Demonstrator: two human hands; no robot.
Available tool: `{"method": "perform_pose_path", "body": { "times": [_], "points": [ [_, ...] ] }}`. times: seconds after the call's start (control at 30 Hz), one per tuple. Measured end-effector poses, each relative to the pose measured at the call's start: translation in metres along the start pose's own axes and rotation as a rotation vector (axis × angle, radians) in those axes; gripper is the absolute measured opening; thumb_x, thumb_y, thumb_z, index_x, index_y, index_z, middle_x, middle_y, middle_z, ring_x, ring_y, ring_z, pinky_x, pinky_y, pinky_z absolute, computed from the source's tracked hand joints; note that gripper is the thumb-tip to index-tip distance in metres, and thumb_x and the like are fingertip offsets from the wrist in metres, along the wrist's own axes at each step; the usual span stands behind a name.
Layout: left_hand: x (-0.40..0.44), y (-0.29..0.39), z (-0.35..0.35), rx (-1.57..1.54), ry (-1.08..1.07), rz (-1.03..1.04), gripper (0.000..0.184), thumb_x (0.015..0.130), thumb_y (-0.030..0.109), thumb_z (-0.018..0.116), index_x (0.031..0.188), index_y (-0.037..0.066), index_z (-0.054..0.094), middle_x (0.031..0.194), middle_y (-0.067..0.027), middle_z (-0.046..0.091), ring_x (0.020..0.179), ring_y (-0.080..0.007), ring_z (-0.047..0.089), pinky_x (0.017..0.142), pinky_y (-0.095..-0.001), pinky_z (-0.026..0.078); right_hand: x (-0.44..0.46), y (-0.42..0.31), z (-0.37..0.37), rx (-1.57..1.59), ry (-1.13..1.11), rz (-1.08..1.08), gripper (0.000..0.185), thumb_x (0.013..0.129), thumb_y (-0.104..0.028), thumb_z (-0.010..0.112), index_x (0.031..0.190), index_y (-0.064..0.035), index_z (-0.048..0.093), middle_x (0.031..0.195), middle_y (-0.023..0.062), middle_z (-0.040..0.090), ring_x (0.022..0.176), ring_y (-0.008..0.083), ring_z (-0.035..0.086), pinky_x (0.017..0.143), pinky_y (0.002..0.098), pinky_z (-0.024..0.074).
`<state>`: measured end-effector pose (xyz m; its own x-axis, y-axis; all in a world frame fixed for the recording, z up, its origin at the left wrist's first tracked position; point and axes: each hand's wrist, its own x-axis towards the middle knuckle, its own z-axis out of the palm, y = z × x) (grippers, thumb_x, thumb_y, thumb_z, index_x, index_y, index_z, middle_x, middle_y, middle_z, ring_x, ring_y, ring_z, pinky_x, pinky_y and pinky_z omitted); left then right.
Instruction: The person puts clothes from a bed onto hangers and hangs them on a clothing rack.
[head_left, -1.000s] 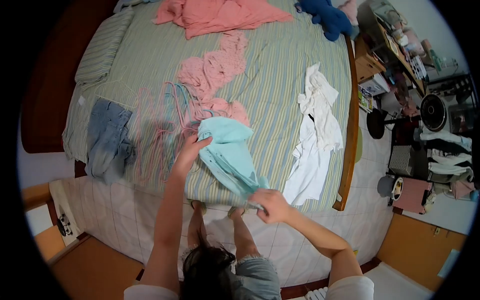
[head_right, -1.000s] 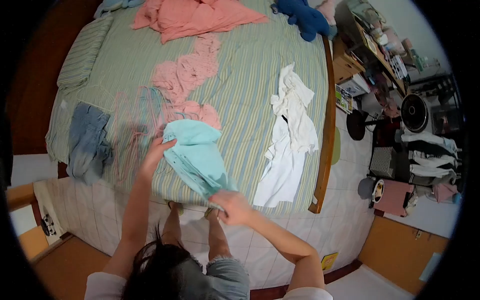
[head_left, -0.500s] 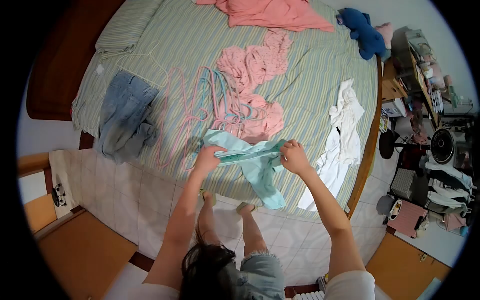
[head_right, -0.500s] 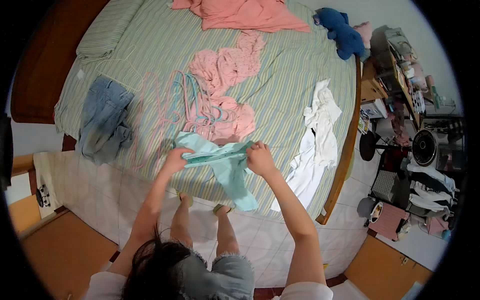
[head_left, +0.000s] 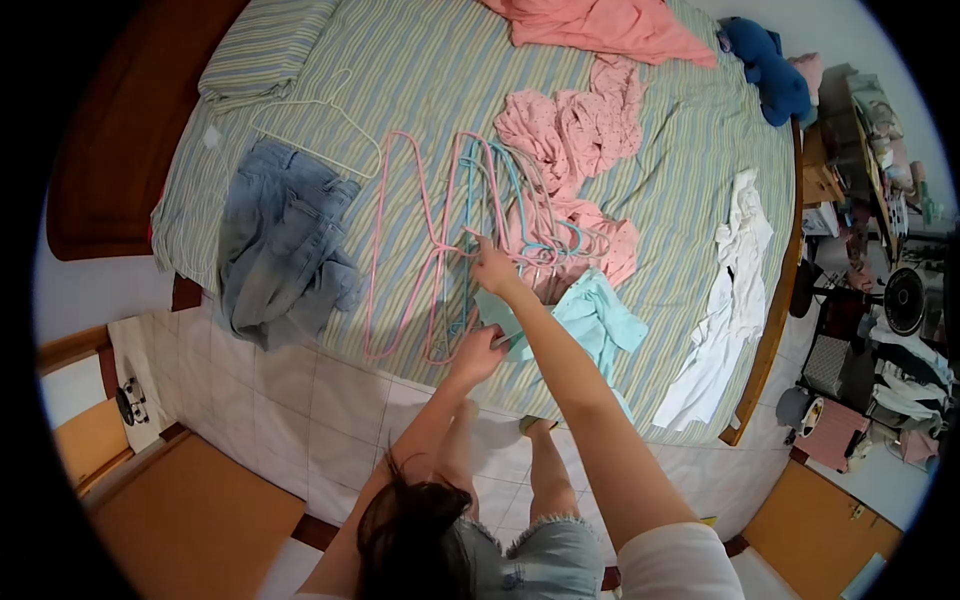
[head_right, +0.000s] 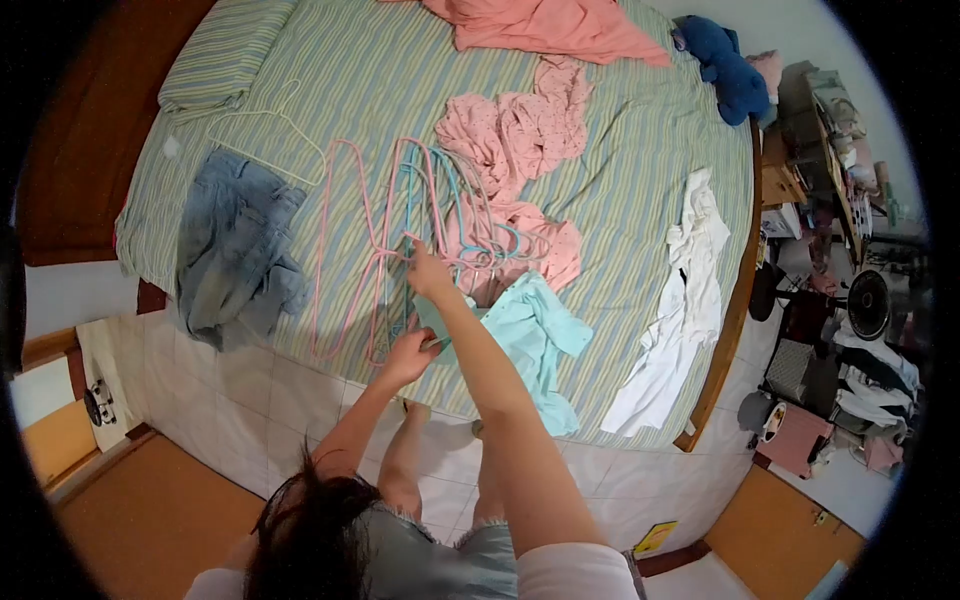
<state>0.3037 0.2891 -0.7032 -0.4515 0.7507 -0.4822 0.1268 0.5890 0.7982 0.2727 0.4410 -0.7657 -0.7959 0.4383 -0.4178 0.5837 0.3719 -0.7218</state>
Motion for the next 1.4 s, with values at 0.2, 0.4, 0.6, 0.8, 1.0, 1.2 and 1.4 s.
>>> {"method": "perform_pose_path", "body": {
  "times": [0.2,0.4,0.6,0.8,1.0,1.2,1.4],
  "points": [
    [0.006,-0.011,-0.026,0.018,0.036,0.115,0.026,0.076,0.019,0.065,0.090,-0.003,0.062,0.093,-0.0194,0.062,0.092,-0.0297,0.058,0.075,-0.0366,0.045,0.039,0.034,0.031,-0.290,-0.099,-0.087,0.029,0.079,-0.023,0.054,0.093,0.0000,0.062,0.088,0.0264,0.061,0.085,0.0413,0.058,0.076,0.0470,0.0471],
    [0.008,0.007,-0.026,-0.205,-0.180,-0.077,0.025,0.081,0.018,0.063,0.097,-0.002,0.063,0.094,-0.0147,0.064,0.086,-0.0195,0.060,0.073,-0.0303,0.046,0.016,0.006,0.024,-0.202,0.013,-0.205,0.013,0.075,-0.013,0.057,0.077,-0.0016,0.062,0.079,0.0185,0.061,0.076,0.0345,0.059,0.069,0.0419,0.0475],
    [0.000,0.012,0.007,-0.587,-0.218,-0.071,0.026,0.083,0.009,0.058,0.106,-0.003,0.060,0.095,-0.0046,0.064,0.085,-0.0109,0.057,0.074,-0.0261,0.045,-0.032,-0.068,-0.025,0.341,0.220,-0.307,0.013,0.077,0.000,0.051,0.088,-0.0067,0.054,0.065,0.0152,0.052,0.061,0.0309,0.054,0.055,0.0388,0.0399],
    [-0.034,0.098,0.028,-0.884,-0.226,-0.044,0.034,0.080,0.001,0.052,0.113,-0.003,0.055,0.099,-0.0031,0.061,0.086,-0.0113,0.057,0.075,-0.0239,0.044,-0.125,-0.113,-0.159,0.430,0.507,-0.357,0.017,0.092,-0.011,0.045,0.107,-0.0066,0.049,0.071,0.0034,0.053,0.058,0.0103,0.048,0.051,0.0231,0.0426],
    [-0.088,0.243,0.049,-0.901,-0.249,-0.071,0.035,0.081,0.001,0.052,0.115,-0.005,0.052,0.099,-0.0079,0.061,0.084,-0.0149,0.058,0.073,-0.0264,0.047,-0.268,-0.147,-0.335,0.436,0.690,-0.442,0.018,0.094,-0.017,0.042,0.101,-0.0044,0.053,0.071,0.0030,0.058,0.056,0.0082,0.048,0.050,0.0237,0.0399],
    [-0.110,0.318,0.084,-1.088,-0.383,0.174,0.034,0.080,0.002,0.048,0.112,-0.004,0.054,0.097,-0.0078,0.061,0.085,-0.0162,0.059,0.078,-0.0297,0.047,-0.406,-0.170,-0.466,0.361,1.006,-0.570,0.024,0.096,-0.024,0.040,0.097,-0.0047,0.054,0.070,0.0015,0.057,0.057,0.0066,0.045,0.051,0.0217,0.0372],
    [-0.140,0.401,0.050,-1.141,-0.476,0.228,0.032,0.078,0.004,0.046,0.109,-0.002,0.053,0.100,-0.0092,0.060,0.090,-0.0198,0.059,0.082,-0.0330,0.047,-0.505,-0.181,-0.555,0.511,1.073,-0.850,0.032,0.097,-0.032,0.037,0.096,-0.0028,0.049,0.073,0.0037,0.054,0.069,0.0104,0.055,0.063,0.0238,0.0447]
  ]
}}
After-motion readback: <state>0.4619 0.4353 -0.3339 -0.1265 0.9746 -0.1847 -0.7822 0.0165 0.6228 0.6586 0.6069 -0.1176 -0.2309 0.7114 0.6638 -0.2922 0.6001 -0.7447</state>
